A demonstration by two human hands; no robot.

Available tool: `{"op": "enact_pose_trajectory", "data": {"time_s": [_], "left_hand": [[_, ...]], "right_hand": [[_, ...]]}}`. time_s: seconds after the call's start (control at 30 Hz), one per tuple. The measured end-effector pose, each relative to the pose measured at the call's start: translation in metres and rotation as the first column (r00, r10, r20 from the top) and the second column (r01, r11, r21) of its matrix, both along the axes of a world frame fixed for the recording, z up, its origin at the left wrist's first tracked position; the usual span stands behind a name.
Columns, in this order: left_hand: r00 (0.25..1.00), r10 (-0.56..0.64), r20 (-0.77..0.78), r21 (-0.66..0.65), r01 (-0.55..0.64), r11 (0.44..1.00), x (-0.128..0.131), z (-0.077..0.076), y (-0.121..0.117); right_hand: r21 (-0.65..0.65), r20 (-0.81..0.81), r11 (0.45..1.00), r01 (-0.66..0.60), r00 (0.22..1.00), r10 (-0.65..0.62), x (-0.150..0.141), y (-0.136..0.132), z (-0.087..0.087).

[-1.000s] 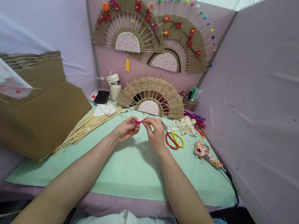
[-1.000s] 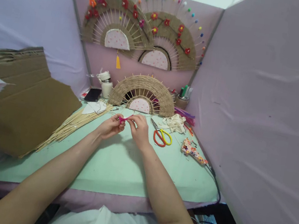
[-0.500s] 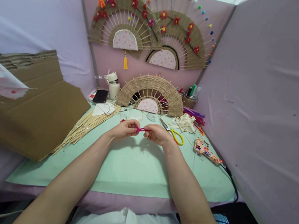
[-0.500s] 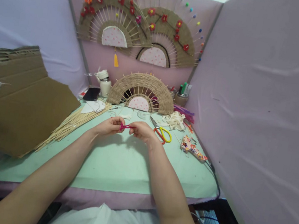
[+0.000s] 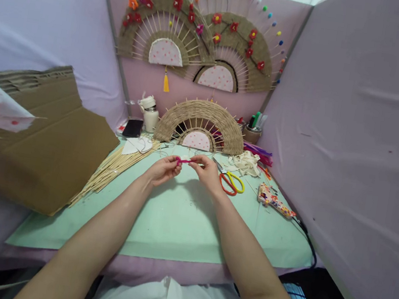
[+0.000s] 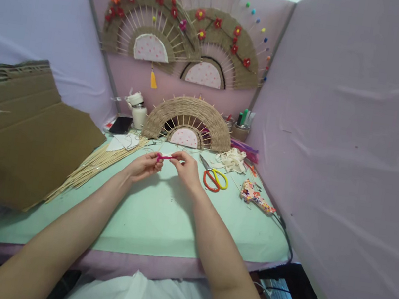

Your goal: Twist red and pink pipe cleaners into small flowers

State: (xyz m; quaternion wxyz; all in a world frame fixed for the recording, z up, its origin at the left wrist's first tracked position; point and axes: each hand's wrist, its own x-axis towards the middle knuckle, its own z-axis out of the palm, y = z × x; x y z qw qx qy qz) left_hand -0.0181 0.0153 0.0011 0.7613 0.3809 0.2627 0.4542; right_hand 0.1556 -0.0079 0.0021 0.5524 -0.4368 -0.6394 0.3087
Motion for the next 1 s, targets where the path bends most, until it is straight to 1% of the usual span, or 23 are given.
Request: {"op": "enact_pose_trajectory", "data": {"time_s": [0.1,0.17,0.27,0.33,0.4,0.47,0.5,0.57,0.63,0.8,0.9,0.97,1.0], "left_hand": [[0.999,0.033,-0.002,-0.030,-0.034,0.999,0.002,0.001,-0.001],[0.999,0.040,0.000,-0.033,-0.040,0.999,0.003,0.000,-0.001],[0.999,0.030,-0.015,-0.039,-0.031,0.999,0.003,-0.001,0.000],[0.999,0.006,-0.046,-0.048,-0.008,0.999,0.003,-0.003,0.000],[0.996,-0.046,-0.076,-0.051,0.042,0.998,0.002,-0.003,-0.001],[0.990,-0.117,-0.079,-0.046,0.113,0.992,0.002,-0.003,-0.002],[0.986,-0.154,-0.071,-0.045,0.151,0.988,0.001,-0.002,-0.003],[0.976,-0.213,-0.046,-0.049,0.211,0.976,0.000,-0.001,-0.004],[0.971,-0.235,-0.029,-0.063,0.233,0.970,-0.001,-0.001,-0.004],[0.985,-0.174,-0.014,-0.086,0.172,0.981,-0.002,-0.002,-0.004],[0.982,-0.188,-0.036,-0.084,0.185,0.979,-0.001,-0.003,-0.005],[0.974,-0.214,-0.073,-0.078,0.208,0.975,0.001,-0.003,-0.006],[0.974,-0.204,-0.096,-0.074,0.198,0.978,0.002,-0.003,-0.006]], "right_hand": [[0.131,0.200,0.987,0.092,0.973,-0.117,0.000,-0.002,-0.003],[0.226,0.284,0.967,0.115,0.942,-0.179,0.001,-0.004,-0.003],[0.315,0.296,0.939,0.134,0.927,-0.232,0.002,-0.006,0.000],[0.309,0.253,0.938,0.159,0.937,-0.242,0.002,-0.005,0.002],[0.218,0.193,0.956,0.197,0.951,-0.241,0.002,-0.003,0.002],[0.046,0.138,0.978,0.201,0.969,-0.206,0.001,-0.001,0.001],[-0.054,0.108,0.983,0.176,0.980,-0.170,0.001,0.001,-0.001],[-0.223,0.044,0.971,0.086,0.996,-0.078,0.001,0.003,-0.004],[-0.324,-0.021,0.946,0.000,1.000,-0.007,0.001,0.004,-0.007],[-0.448,-0.106,0.886,-0.121,0.991,0.081,0.001,0.003,-0.011],[-0.501,-0.103,0.853,-0.144,0.989,0.106,-0.001,0.002,-0.013],[-0.496,-0.078,0.858,-0.137,0.991,0.113,-0.003,0.003,-0.014],[-0.475,-0.054,0.873,-0.111,0.994,0.097,-0.003,0.003,-0.014]]}}
